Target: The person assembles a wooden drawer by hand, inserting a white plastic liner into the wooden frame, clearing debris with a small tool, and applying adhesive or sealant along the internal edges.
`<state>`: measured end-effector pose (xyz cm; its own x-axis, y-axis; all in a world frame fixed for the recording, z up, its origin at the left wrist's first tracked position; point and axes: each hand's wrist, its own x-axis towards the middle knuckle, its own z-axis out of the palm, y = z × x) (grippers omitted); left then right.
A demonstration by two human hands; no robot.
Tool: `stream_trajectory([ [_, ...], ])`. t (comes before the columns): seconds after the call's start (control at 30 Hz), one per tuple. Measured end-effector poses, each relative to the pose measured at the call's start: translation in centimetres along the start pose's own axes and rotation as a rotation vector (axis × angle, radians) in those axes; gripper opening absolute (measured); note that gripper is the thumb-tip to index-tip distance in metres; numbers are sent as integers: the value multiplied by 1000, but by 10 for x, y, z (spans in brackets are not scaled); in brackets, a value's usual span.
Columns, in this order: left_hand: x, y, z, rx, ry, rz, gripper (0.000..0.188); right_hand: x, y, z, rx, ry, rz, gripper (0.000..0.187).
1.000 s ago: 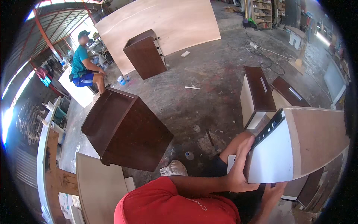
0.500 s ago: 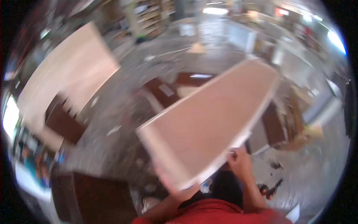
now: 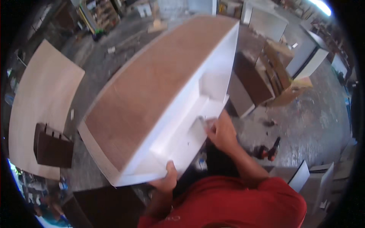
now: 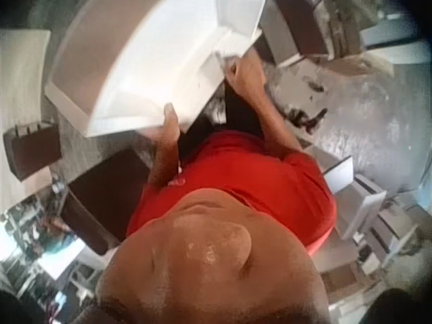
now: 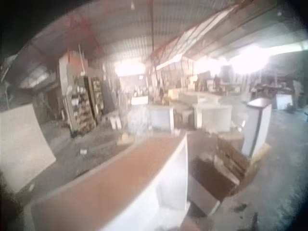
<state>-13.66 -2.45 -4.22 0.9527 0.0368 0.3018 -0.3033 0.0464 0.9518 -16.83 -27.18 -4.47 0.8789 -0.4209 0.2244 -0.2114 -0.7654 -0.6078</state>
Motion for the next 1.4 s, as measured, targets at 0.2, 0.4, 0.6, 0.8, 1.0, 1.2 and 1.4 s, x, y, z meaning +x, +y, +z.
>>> stream_trajectory([
  [0.2, 16, 11, 3, -44, -108, 228, 70, 2, -13, 16, 196, -99, 105, 25],
  [0.4, 10, 27, 1, 160, -153, 350, 34, -4, -10, 5, 244, -132, 119, 26],
  [0.6, 9, 29, 3, 87, -165, 298, 26, -9, -10, 4, 245, -123, 119, 29],
  [0.8, -1, 7, -12, 365, -249, 384, 44, -3, -7, -2, 239, -212, 145, 31],
  [1.0, -5, -6, -18, 1016, -338, 702, 64, -4, -2, 14, 210, -73, 63, 31],
  [1.2, -11, -32, -29, 94, -96, 249, 63, -28, -24, 19, 271, -293, 37, 34],
  [1.4, -13, -37, -37, 165, -160, 217, 62, -20, -19, 6, 241, -214, 80, 31],
])
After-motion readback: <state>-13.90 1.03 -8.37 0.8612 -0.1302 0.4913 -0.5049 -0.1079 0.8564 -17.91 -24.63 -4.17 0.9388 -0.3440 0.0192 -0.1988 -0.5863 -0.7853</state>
